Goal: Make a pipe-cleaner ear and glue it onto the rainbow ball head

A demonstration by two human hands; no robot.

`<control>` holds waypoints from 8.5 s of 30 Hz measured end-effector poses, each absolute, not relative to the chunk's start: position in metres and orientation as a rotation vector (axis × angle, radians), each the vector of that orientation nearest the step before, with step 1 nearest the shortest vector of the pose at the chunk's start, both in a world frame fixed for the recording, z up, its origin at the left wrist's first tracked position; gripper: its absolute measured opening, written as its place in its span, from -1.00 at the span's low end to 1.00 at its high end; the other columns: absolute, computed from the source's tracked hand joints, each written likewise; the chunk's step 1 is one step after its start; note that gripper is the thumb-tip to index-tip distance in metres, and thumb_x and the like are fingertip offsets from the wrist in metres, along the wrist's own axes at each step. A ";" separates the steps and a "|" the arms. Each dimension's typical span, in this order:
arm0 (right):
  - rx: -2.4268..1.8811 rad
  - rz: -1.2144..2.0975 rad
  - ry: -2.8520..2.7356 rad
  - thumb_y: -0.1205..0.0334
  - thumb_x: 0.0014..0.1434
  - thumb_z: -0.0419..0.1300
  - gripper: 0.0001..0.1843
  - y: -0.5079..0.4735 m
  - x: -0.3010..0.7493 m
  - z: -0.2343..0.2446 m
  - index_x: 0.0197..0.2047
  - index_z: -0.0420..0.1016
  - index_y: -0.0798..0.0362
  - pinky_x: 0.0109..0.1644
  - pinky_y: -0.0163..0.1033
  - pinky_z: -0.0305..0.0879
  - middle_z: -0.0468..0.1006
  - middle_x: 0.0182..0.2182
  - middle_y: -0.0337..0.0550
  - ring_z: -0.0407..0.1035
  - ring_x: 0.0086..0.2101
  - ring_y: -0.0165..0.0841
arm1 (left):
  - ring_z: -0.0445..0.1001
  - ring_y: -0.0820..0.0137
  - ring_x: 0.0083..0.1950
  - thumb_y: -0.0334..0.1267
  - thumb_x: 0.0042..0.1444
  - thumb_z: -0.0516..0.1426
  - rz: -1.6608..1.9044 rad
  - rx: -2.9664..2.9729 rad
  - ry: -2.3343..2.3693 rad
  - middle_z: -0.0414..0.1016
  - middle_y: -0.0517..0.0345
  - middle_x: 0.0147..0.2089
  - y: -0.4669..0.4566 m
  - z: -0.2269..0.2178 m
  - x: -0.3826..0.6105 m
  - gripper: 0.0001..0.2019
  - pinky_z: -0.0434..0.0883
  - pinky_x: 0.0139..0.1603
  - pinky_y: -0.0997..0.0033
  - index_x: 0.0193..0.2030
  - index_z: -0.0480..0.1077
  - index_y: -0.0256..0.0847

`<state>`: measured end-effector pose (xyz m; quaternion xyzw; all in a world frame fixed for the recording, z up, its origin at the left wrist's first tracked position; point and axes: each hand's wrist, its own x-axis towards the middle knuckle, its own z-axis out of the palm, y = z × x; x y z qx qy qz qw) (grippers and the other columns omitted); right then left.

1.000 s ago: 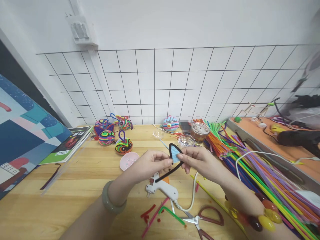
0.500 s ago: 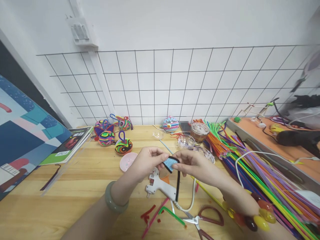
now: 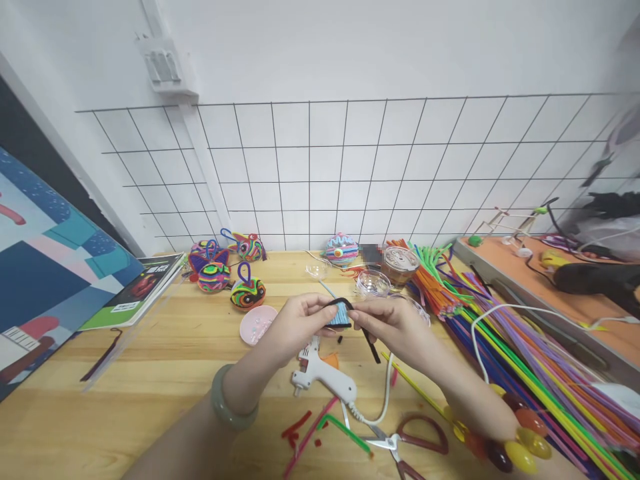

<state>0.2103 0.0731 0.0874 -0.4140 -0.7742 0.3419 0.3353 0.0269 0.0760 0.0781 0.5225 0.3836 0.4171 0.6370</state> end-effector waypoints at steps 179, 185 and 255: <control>-1.445 0.729 -1.791 0.11 0.30 -0.10 -0.76 0.023 0.155 0.057 -0.16 0.26 0.07 -0.43 -0.33 0.17 0.38 -0.54 -0.25 0.29 -0.53 -0.37 | 0.26 0.60 -0.59 -0.17 -0.07 0.22 1.095 0.897 0.989 0.38 0.22 -0.54 0.070 0.072 0.037 -0.81 0.20 -0.63 0.63 -0.46 0.41 -0.28; -1.505 0.654 -1.856 0.11 0.29 -0.12 -0.73 0.024 0.156 0.059 -0.15 0.27 0.09 -0.46 -0.31 0.17 0.43 -0.54 -0.19 0.33 -0.53 -0.32 | 0.30 0.56 -0.55 -0.16 -0.06 0.21 1.083 0.900 0.997 0.41 0.18 -0.52 0.071 0.068 0.037 -0.80 0.23 -0.58 0.60 -0.44 0.41 -0.29; -1.823 0.427 -2.302 0.50 -0.01 0.03 -0.56 0.033 0.152 0.020 -0.03 0.38 0.08 -0.19 -0.21 0.21 0.52 -0.29 -0.01 0.40 -0.24 -0.18 | 0.55 0.32 -0.35 -0.18 -0.02 0.21 1.089 1.052 0.848 0.53 0.11 -0.40 0.094 0.087 -0.010 -0.52 0.46 -0.51 0.49 0.05 0.23 -0.18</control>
